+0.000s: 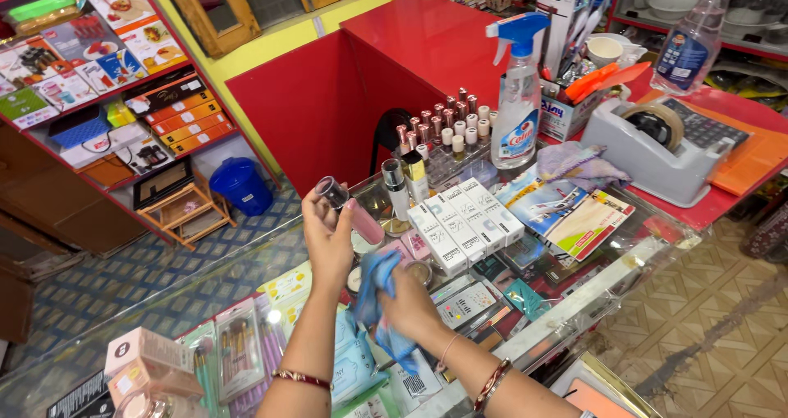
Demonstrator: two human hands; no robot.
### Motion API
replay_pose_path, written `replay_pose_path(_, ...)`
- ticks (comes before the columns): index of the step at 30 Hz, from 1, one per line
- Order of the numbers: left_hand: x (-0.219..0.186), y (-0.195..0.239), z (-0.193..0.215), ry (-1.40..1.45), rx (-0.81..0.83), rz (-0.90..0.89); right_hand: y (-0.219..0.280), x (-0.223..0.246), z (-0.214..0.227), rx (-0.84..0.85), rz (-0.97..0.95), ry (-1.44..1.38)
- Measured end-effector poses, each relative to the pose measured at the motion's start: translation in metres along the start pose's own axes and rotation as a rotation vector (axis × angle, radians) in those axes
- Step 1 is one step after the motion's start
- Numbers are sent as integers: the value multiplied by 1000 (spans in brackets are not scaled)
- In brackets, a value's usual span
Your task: The person wipes the surfaces of various cosmetic bottles and boxes on a glass display counter using a blue cloth. They handle items one by one, wiping the exterior of foundation bottles, small boxes, and other containers before placing them back on the counter.
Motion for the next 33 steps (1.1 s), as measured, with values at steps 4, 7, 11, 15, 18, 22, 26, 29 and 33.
replay_pose_path(4, 30, -10, 1, -5, 49, 116, 8, 28, 16, 206, -131, 344)
replay_pose_path(7, 41, -15, 1, -42, 56, 194, -1, 44, 22, 242, -182, 380)
replay_pose_path(11, 55, -20, 1, -57, 80, 236, -20, 53, 20, 311, -240, 468)
replay_pose_path(15, 65, -20, 3, -52, 105, 253, -34, 42, 13, 359, -317, 468)
replay_pose_path(18, 69, -21, 5, -93, 159, 244, -51, 21, 4, 356, -320, 426)
replay_pose_path(22, 76, -22, 5, -66, 199, 315, -61, 1, -5, 341, -274, 381)
replay_pose_path(26, 77, -24, 3, -72, 239, 389, -65, 11, -1, 392, -336, 415)
replay_pose_path(29, 70, -29, -1, -149, 271, 385, -63, 22, 4, 417, -391, 438)
replay_pose_path(33, 65, -32, -9, -378, 308, 317, -61, 32, 8, 432, -414, 446)
Point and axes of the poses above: each hand's wrist, its own y-axis away from the middle knuckle, its own z-axis out of the back of the hand, x = y × z, the point moved 2 cm from there along -y, towards the middle knuckle, and after that the axes turned 6 degrees about -z, right-handed, at the moved point
